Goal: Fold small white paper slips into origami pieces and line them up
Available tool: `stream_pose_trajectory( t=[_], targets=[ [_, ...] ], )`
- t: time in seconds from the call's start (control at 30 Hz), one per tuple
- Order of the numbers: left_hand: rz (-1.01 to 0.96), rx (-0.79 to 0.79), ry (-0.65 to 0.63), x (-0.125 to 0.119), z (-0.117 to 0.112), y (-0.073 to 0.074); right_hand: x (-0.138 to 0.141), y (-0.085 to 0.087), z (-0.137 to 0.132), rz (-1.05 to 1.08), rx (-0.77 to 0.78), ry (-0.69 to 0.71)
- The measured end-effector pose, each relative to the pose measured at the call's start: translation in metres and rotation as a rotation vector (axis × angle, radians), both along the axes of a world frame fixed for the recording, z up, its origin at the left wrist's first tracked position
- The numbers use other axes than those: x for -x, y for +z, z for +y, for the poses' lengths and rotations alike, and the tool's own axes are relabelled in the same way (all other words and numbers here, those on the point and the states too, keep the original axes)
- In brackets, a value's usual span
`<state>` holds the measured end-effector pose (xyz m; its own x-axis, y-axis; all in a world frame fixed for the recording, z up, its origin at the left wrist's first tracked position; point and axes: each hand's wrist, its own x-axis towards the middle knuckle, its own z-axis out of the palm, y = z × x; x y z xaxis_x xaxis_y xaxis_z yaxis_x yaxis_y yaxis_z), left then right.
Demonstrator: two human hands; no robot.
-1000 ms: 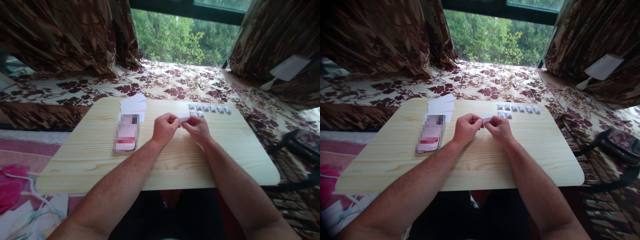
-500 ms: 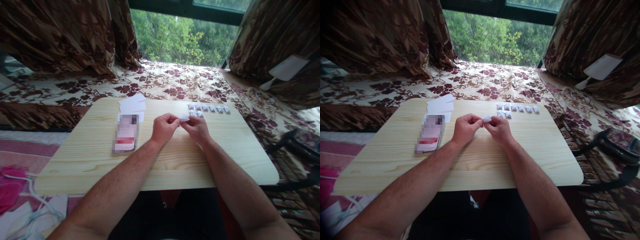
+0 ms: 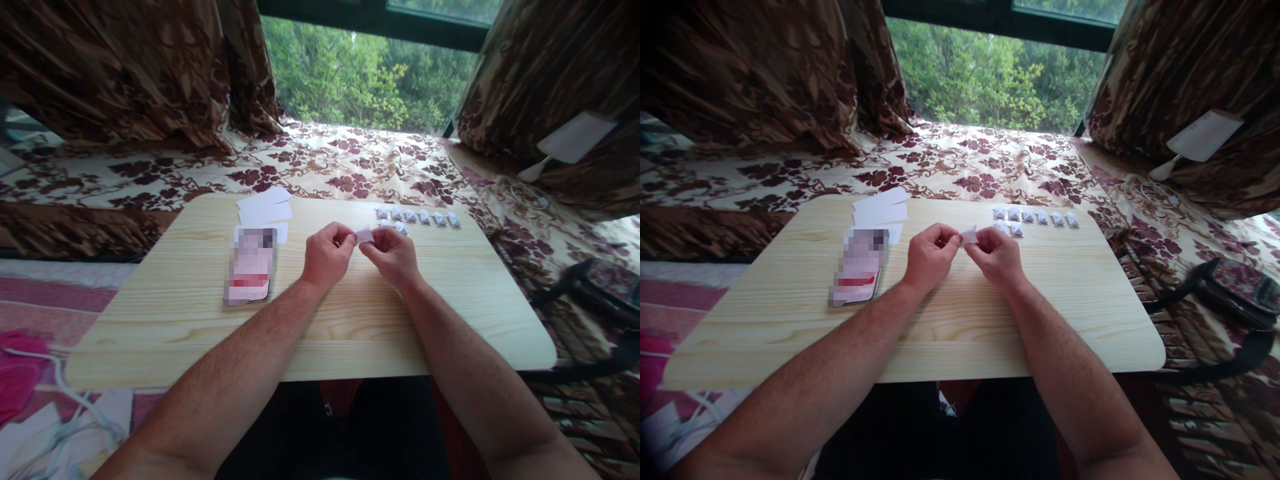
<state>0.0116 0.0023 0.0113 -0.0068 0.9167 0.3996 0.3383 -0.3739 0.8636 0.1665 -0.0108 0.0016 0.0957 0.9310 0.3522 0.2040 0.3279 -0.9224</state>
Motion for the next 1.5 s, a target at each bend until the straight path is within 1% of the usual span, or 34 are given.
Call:
stream_pose_trajectory(
  t=[0.07,0.13,0.27,0.4,0.6,0.8,0.93,1.2,1.5],
  targets=[
    [0.026,-0.011,0.017,0.001,0.001,0.000,0.000,0.001,-0.001,0.023,-0.093,-0.069],
    [0.059,-0.031,0.013,0.001,0.001,-0.001,-0.001,0.004,-0.003,-0.032,-0.173,-0.122],
    [0.108,-0.082,-0.008,0.000,0.000,-0.002,-0.001,0.010,-0.008,-0.182,-0.247,-0.104],
    [0.119,-0.100,-0.021,0.000,0.000,-0.003,-0.001,0.011,-0.009,-0.229,-0.233,-0.087],
    [0.126,-0.145,-0.032,0.000,0.001,-0.005,-0.001,0.009,-0.007,-0.239,-0.198,-0.061],
    [0.122,-0.159,-0.061,0.000,-0.001,-0.003,-0.002,0.010,-0.008,-0.240,-0.162,-0.056],
    [0.155,-0.187,-0.062,0.000,-0.001,-0.002,-0.002,0.010,-0.009,-0.233,-0.147,-0.050],
    [0.259,-0.268,-0.071,0.002,0.000,-0.002,-0.004,0.009,-0.007,-0.232,-0.188,-0.031],
    [0.301,-0.314,-0.066,0.003,-0.001,-0.001,-0.005,0.011,-0.007,-0.274,-0.207,-0.034]
  ],
)
